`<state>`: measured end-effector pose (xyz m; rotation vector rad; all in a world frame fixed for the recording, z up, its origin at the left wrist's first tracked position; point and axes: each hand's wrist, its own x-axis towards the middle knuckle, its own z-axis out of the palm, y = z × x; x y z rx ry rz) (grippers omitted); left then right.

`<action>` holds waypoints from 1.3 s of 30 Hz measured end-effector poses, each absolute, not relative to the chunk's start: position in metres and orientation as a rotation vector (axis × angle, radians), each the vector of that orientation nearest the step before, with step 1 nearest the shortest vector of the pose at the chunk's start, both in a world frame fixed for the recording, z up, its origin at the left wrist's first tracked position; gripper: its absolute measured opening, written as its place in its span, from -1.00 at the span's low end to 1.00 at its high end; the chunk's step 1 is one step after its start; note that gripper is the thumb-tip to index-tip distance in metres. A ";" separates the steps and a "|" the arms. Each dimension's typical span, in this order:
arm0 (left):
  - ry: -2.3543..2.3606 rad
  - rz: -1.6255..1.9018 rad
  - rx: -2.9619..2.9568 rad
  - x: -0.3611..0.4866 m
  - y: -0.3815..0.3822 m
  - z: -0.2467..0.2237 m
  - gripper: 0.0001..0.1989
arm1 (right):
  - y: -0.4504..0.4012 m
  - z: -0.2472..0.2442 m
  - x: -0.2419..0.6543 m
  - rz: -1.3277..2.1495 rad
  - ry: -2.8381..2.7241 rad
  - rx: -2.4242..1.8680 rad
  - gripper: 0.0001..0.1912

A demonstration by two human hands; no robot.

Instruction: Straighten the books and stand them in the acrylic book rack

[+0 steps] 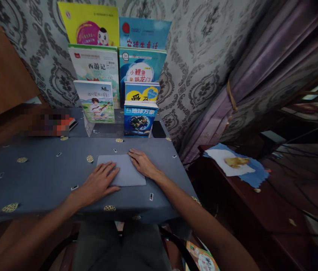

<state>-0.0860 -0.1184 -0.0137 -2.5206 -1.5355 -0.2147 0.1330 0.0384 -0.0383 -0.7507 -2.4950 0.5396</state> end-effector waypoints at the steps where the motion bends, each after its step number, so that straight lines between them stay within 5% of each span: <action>1: -1.524 -0.191 -2.512 -0.085 -0.119 -0.013 -0.30 | 0.039 -0.039 0.133 0.538 -2.488 -0.745 -0.59; 11: -1.273 -0.047 -2.420 -0.077 -0.129 -0.018 -0.61 | 0.043 -0.040 0.136 0.560 -2.488 -0.734 -0.59; 26: -1.248 0.054 -2.458 -0.058 -0.124 -0.003 -0.57 | 0.048 -0.012 0.148 0.637 -2.528 -0.716 -0.67; 39: -1.244 0.028 -2.561 -0.004 -0.088 -0.005 -0.66 | 0.077 -0.013 0.177 0.317 -2.521 -1.039 -0.71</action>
